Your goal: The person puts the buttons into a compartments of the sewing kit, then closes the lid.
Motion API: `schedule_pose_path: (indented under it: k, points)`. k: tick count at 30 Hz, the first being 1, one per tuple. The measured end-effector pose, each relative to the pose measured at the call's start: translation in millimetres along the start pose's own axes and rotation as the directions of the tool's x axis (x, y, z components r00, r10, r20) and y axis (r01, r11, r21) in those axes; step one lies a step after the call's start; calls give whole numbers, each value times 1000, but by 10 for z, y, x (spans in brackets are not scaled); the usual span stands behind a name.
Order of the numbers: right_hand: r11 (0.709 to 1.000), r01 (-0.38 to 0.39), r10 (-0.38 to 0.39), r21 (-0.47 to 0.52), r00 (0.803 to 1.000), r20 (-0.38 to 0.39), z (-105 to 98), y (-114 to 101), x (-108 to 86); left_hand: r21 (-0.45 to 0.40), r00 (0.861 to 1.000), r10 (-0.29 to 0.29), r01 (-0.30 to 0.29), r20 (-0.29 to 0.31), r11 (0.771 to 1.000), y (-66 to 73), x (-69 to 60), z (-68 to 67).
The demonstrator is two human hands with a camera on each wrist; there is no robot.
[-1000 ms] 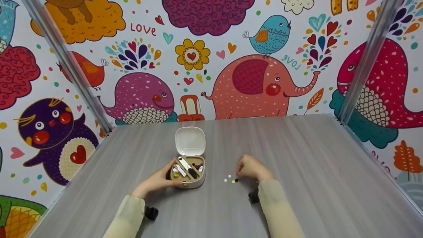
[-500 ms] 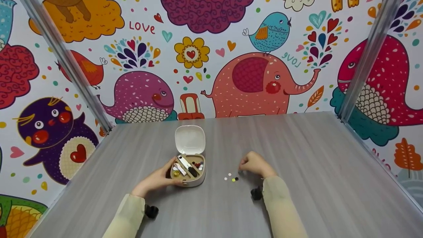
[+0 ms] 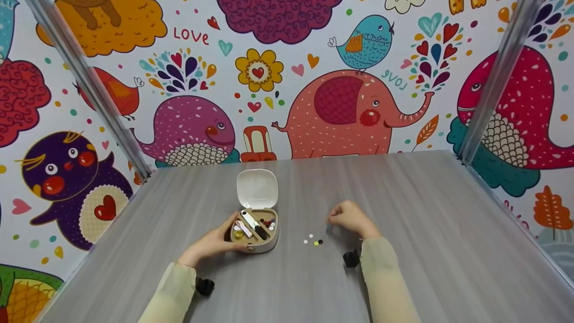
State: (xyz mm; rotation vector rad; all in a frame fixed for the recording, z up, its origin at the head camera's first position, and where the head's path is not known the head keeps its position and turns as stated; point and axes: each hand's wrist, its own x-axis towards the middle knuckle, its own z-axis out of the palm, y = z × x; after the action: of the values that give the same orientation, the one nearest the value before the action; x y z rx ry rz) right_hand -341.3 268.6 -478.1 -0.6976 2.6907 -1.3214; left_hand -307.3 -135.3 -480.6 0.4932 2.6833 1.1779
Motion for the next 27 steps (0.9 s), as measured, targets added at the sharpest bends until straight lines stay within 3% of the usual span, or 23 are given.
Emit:
schedule_pose_path:
  k: [18, 27]
  points:
    - [1000, -22, 21, -14, 999, -38, -18, -10, 19, 32, 1000, 17, -16, -12, 999, -17, 9, 9]
    - [994, -37, 38, 99, 999, -11, 131, -113, 136, 17, 1000, 11, -11, -2, 1000, -1, -14, -2]
